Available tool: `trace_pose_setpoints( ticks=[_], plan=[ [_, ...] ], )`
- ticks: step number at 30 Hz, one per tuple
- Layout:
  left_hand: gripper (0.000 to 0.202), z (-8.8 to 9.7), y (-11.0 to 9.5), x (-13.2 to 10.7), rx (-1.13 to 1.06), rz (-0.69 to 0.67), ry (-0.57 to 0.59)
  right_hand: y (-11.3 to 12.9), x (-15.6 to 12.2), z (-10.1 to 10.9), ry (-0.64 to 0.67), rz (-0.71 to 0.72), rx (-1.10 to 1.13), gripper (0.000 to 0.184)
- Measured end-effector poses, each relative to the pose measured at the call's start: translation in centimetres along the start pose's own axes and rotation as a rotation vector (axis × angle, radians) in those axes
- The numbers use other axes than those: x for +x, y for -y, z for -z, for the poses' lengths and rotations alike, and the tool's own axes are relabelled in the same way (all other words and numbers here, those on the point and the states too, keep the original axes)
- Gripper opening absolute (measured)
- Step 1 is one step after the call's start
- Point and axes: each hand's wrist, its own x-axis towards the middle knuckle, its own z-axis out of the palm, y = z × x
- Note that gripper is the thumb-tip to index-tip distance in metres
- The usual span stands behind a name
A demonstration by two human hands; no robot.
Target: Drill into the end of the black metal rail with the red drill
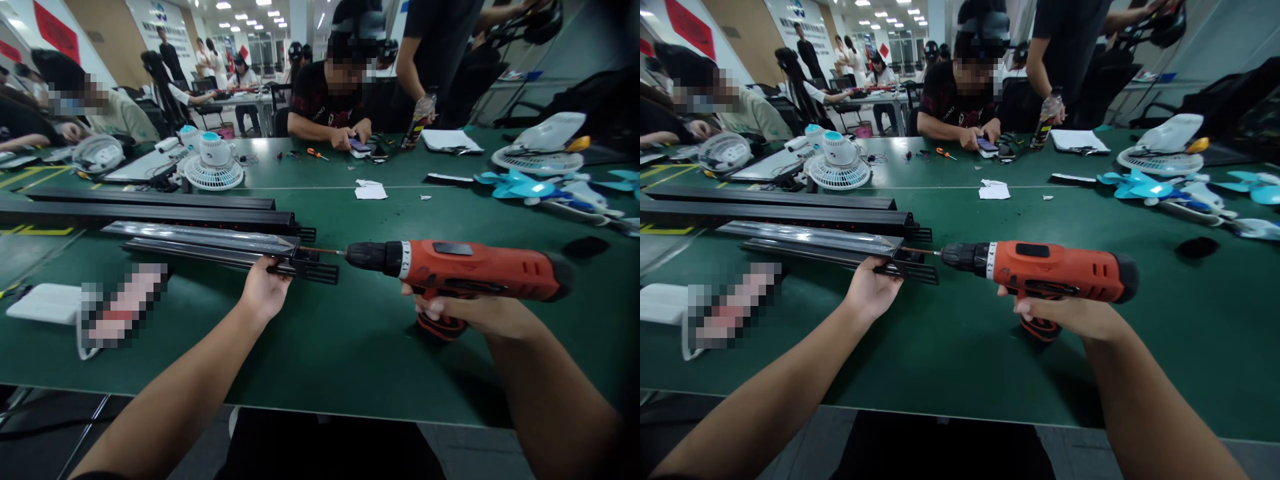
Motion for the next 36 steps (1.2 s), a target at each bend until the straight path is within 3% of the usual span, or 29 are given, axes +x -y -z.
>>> trace_pose_setpoints(
  ticks=[6, 16, 36],
  plan=[
    [0.019, -0.28, -0.05, -0.07, 0.001, 0.011, -0.019, -0.16, 0.07, 0.19, 0.013, -0.012, -0.022, 0.020],
    [0.015, -0.12, 0.07, -0.04, 0.005, 0.009, -0.017, -0.02, 0.05, 0.03, 0.009, -0.030, 0.013, 0.026],
    [0.017, -0.19, 0.00, -0.09, -0.018, 0.021, -0.021, -0.58, -0.07, 0.13, 0.011, 0.049, 0.014, 0.019]
  ],
)
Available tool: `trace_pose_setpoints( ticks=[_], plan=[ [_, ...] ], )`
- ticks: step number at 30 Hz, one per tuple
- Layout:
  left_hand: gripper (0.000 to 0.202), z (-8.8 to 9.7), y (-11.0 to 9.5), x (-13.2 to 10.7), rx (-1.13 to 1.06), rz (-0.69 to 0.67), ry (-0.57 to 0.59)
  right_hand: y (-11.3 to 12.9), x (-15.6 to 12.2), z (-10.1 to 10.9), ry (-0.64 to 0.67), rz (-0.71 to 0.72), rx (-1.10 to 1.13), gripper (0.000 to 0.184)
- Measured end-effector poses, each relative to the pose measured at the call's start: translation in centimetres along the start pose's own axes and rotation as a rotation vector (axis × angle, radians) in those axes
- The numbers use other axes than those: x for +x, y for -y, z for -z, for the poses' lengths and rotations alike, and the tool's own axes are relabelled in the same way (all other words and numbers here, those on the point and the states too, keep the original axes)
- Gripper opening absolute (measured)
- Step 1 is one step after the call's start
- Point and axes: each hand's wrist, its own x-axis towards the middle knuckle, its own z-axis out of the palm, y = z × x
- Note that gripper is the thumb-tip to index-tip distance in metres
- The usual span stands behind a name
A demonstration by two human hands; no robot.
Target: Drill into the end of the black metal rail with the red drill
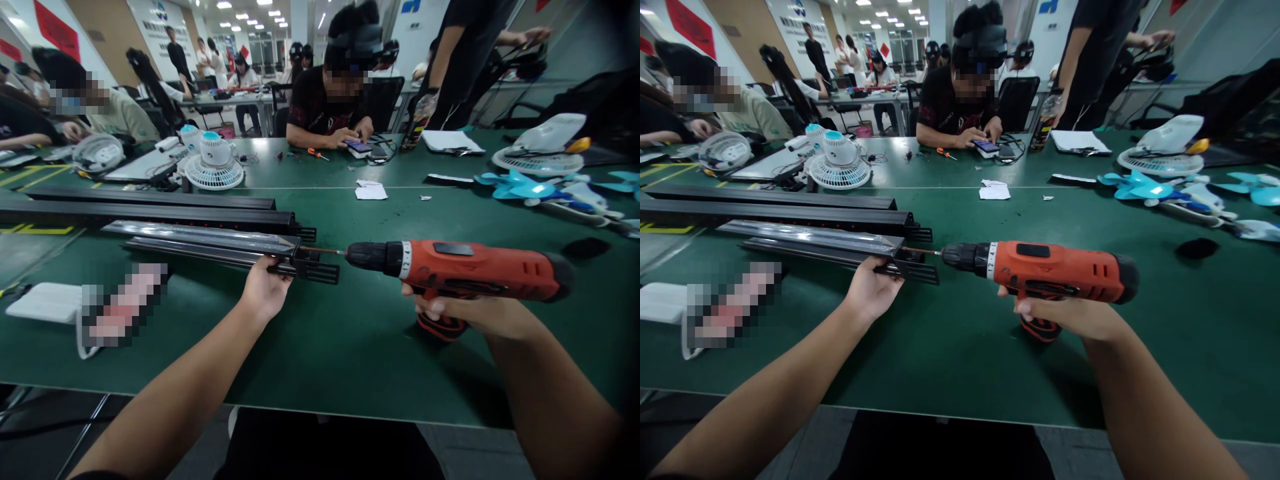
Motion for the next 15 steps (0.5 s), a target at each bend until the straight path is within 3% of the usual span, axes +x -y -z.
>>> trace_pose_setpoints(
  ticks=[15],
  plan=[
    [0.019, 0.39, 0.09, 0.39, 0.020, -0.015, 0.008, 0.05, -0.04, 0.02, -0.019, -0.024, 0.000, 0.021]
  ],
)
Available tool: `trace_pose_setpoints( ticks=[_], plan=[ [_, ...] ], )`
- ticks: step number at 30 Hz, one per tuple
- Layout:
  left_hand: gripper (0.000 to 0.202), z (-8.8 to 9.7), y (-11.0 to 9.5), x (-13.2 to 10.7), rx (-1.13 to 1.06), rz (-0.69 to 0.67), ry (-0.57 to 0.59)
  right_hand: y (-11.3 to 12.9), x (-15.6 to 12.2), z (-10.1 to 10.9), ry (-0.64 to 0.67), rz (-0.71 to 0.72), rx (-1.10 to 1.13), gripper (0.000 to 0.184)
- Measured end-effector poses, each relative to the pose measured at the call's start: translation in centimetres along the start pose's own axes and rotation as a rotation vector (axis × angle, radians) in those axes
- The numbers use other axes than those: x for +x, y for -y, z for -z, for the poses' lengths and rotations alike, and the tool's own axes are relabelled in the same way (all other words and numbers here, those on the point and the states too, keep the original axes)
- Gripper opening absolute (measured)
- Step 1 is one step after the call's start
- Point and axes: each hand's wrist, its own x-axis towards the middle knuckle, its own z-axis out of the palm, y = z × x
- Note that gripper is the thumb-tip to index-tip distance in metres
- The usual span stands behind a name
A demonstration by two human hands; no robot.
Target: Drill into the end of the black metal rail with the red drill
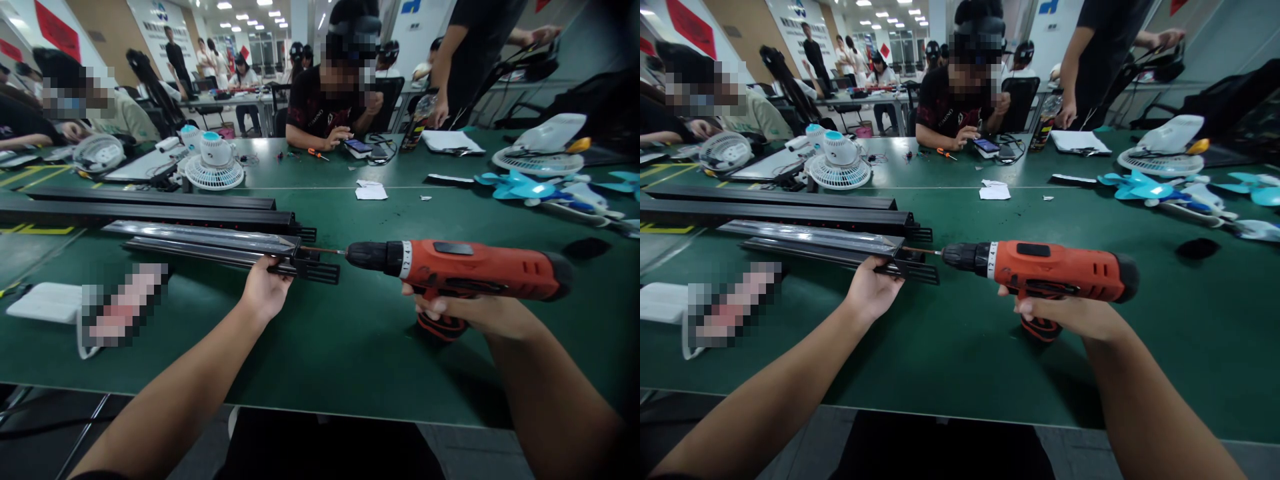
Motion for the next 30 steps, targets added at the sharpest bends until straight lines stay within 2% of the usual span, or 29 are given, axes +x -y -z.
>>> trace_pose_setpoints(
  ticks=[6, 13, 25, 30],
  plan=[
    [0.018, -1.0, -0.2, -1.0, -0.005, 0.000, -0.046, -0.2, 0.0, 0.2, 0.002, -0.019, -0.002, 0.023],
    [0.019, -1.3, -0.2, -1.2, 0.000, 0.005, -0.062, -0.5, -0.1, 0.4, -0.001, -0.065, -0.013, 0.023],
    [0.020, 0.1, 0.0, -0.2, 0.007, -0.006, 0.034, -0.2, -0.1, 0.2, -0.006, -0.035, -0.022, 0.022],
    [0.019, 0.1, 0.0, -0.1, -0.004, 0.003, 0.017, -0.3, -0.1, 0.3, -0.019, -0.024, -0.037, 0.022]
  ],
)
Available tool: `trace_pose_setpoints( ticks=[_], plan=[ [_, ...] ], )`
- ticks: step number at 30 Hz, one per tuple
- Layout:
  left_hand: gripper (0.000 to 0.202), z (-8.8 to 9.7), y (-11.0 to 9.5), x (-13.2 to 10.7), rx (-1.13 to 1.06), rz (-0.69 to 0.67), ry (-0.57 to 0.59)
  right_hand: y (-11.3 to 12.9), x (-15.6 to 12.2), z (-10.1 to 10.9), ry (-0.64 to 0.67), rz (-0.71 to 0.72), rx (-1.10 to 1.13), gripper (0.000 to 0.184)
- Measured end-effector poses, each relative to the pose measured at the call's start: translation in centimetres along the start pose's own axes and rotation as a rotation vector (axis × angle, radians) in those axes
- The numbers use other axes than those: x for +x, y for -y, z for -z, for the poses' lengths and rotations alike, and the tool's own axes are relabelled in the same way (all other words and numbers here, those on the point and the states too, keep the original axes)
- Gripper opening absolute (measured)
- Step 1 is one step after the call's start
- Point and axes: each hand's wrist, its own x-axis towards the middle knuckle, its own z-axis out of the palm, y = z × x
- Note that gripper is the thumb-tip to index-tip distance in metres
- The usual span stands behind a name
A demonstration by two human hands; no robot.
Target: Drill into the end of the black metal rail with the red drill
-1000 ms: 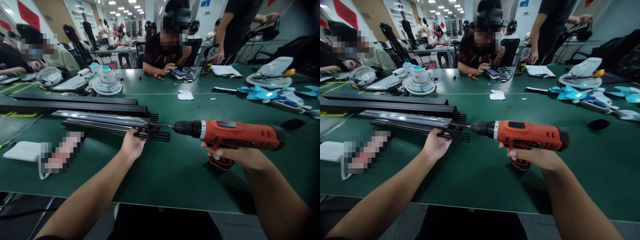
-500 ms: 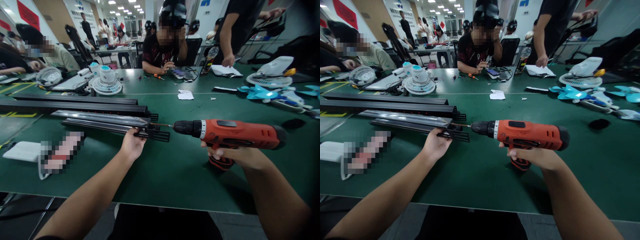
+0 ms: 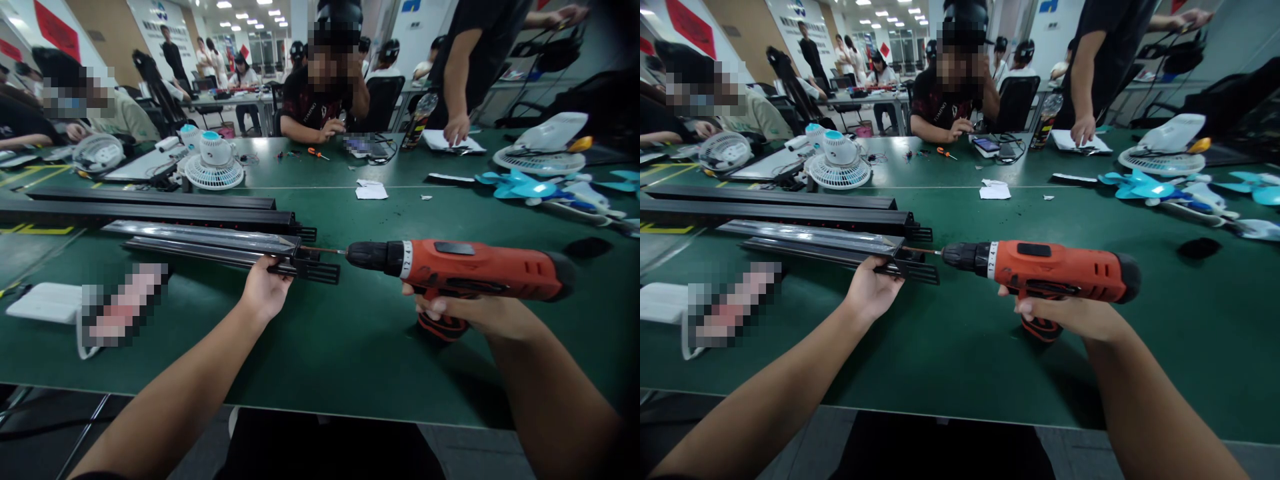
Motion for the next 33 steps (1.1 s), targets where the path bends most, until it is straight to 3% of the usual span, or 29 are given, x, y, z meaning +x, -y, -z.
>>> trace_pose_setpoints(
  ticks=[11, 33],
  plan=[
    [0.018, -0.22, 0.00, -0.17, 0.007, 0.003, -0.005, -0.23, -0.02, -0.03, -0.005, 0.044, -0.037, 0.021],
    [0.019, -0.33, -0.01, -0.36, -0.001, 0.003, -0.010, 0.26, 0.04, -0.12, 0.004, -0.031, 0.007, 0.024]
  ],
)
